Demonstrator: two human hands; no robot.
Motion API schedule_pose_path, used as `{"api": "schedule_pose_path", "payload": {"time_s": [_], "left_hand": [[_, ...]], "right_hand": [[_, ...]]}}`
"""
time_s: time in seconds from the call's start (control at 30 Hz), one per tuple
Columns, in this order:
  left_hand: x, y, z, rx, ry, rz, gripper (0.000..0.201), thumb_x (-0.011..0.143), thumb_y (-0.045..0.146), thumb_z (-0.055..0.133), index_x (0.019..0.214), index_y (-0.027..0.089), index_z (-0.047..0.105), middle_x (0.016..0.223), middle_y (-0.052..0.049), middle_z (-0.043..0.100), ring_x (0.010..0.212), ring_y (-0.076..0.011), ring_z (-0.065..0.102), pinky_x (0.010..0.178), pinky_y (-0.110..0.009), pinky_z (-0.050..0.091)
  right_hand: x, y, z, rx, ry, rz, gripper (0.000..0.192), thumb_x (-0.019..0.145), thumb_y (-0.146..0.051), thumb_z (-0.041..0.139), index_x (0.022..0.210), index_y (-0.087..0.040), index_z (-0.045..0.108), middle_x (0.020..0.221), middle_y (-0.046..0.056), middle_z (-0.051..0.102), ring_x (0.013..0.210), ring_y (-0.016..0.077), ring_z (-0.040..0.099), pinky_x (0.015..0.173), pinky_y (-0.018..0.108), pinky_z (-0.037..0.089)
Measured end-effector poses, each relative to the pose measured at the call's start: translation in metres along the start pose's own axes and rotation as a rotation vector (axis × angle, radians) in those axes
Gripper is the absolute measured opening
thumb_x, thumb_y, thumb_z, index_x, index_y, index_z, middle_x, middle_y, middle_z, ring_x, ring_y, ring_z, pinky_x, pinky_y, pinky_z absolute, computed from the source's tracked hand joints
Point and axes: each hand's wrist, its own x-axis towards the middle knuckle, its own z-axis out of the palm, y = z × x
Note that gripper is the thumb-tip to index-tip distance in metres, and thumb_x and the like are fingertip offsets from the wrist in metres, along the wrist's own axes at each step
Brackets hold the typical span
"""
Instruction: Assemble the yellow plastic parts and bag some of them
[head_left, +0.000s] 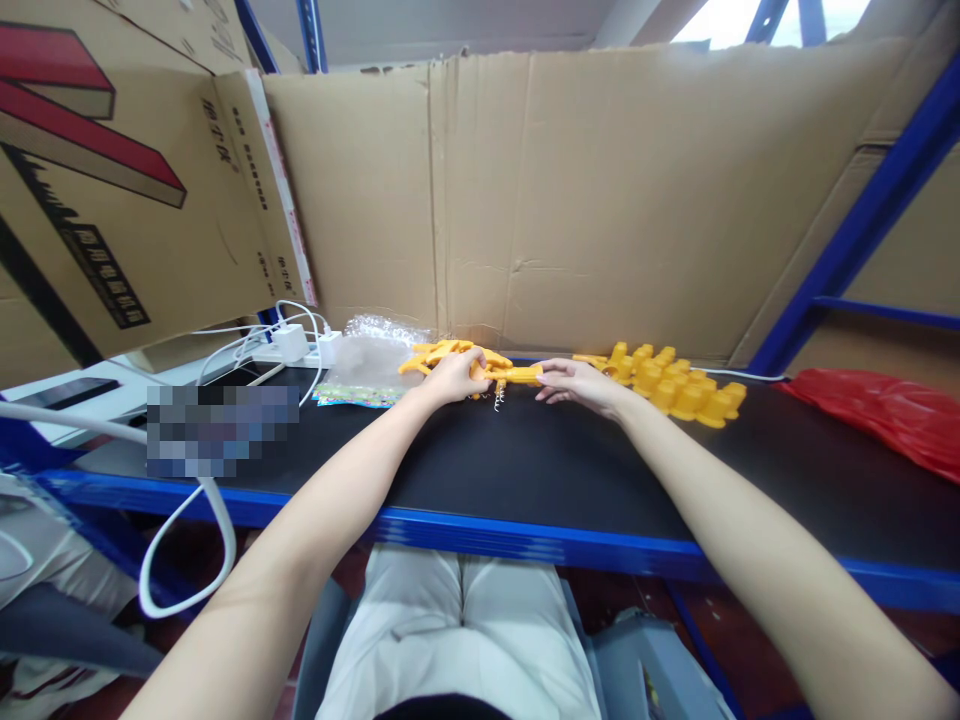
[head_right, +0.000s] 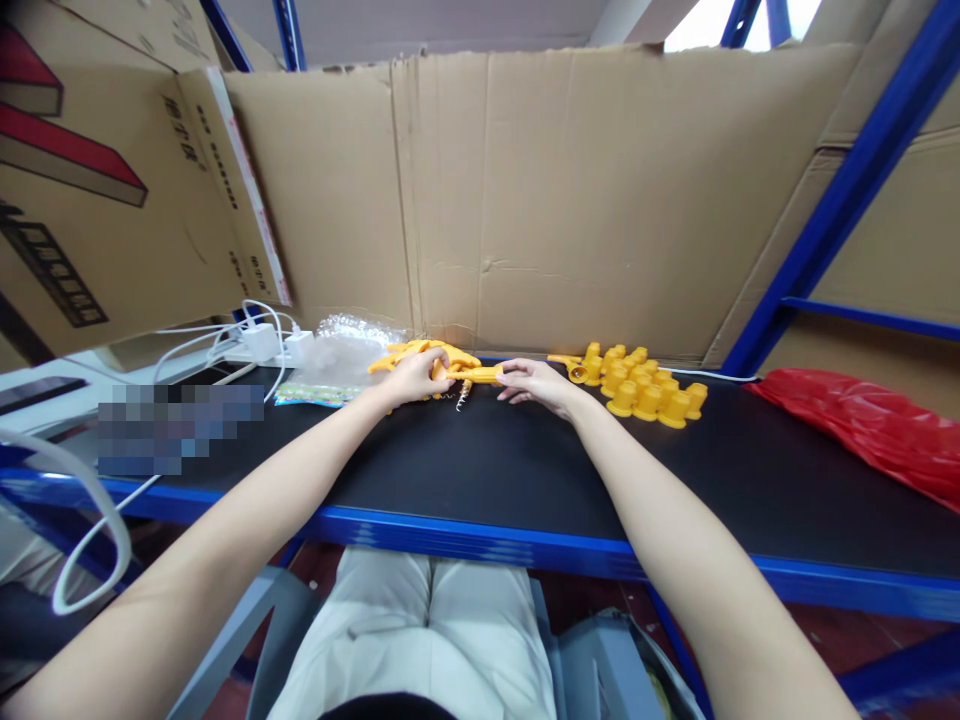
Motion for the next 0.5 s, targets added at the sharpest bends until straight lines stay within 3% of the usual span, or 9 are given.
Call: {"api": "schedule_pose_path", "payload": {"time_s": [0.5], "left_hand": [[-0.0007,0.0023,-0.001,-0.01,-0.016,0.004,0.024,0.069,0.03,0.061,0.089,0.02,0.055,0.065,0.003,0.055,0.062,-0.0136,0.049,0.057,-0.023,0.031]], "right_hand": [[0.0019,0.002,0.0024,-0.005,-0.005,0.026,0.022,0.085,-0.031,0.058,0.095,-0.012,0.059,0.086,0.01,0.067,0.065,0.0114,0.064,0.061,0.022,0.051]]}}
